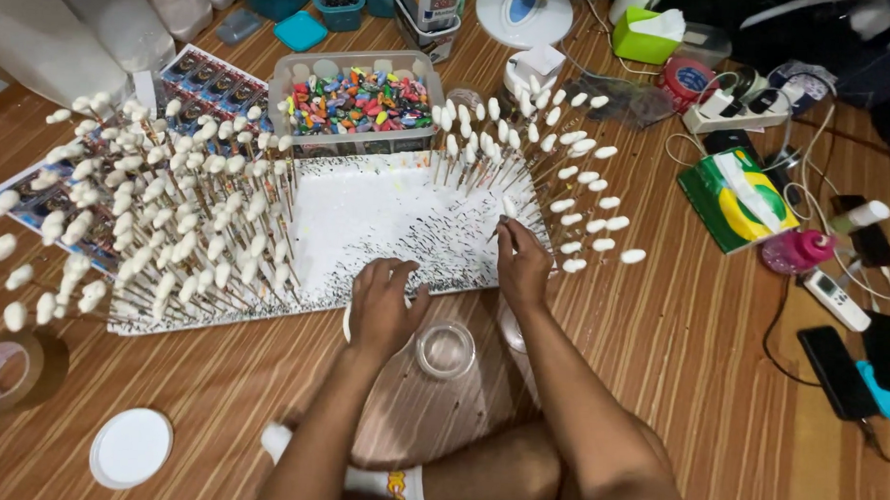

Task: Dipping small white objects on sticks into a liquid and placing them into a tray

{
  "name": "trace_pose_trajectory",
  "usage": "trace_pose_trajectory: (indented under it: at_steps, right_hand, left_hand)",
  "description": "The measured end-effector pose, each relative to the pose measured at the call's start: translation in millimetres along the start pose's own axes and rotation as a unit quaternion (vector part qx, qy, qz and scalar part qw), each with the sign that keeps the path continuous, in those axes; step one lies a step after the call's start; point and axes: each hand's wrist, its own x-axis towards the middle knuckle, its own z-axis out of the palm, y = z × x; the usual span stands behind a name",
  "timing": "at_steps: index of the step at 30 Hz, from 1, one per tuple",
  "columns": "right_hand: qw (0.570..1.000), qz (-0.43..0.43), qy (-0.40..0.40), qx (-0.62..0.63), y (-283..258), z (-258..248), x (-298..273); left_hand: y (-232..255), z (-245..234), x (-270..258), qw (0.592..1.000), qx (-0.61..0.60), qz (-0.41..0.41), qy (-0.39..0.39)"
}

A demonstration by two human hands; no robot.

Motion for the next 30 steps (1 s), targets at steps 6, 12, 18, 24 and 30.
trace_pose_trajectory:
  at_steps: [6,12,18,24,30]
  right_hand:
    - [0.998,0.022,0.053,-0.003,18.3,44.8,20.6]
    - [0.996,0.019,0.083,0.004,33.9,65.1,39.5]
    - [0.996,0.022,0.085,0.001,38.5,77.1,40.7]
    - [0.996,0.025,0.079,0.022,41.3,82.9,38.0]
    - [0.997,0.008,0.075,-0.005,39.6,82.0,40.9]
  left_hand:
    - [12.9,-1.2,22.4,0.992,-0.064,0.055,0.092]
    - [8.1,9.5,18.8,0.995,-0.039,0.047,0.076]
    - [2.0,18.6,17.0,0.997,-0.042,0.033,0.046]
    - [0.8,20.9,17.1,0.994,-0.051,0.049,0.081]
    - [2.6,19.2,17.6,0.994,-0.048,0.045,0.089]
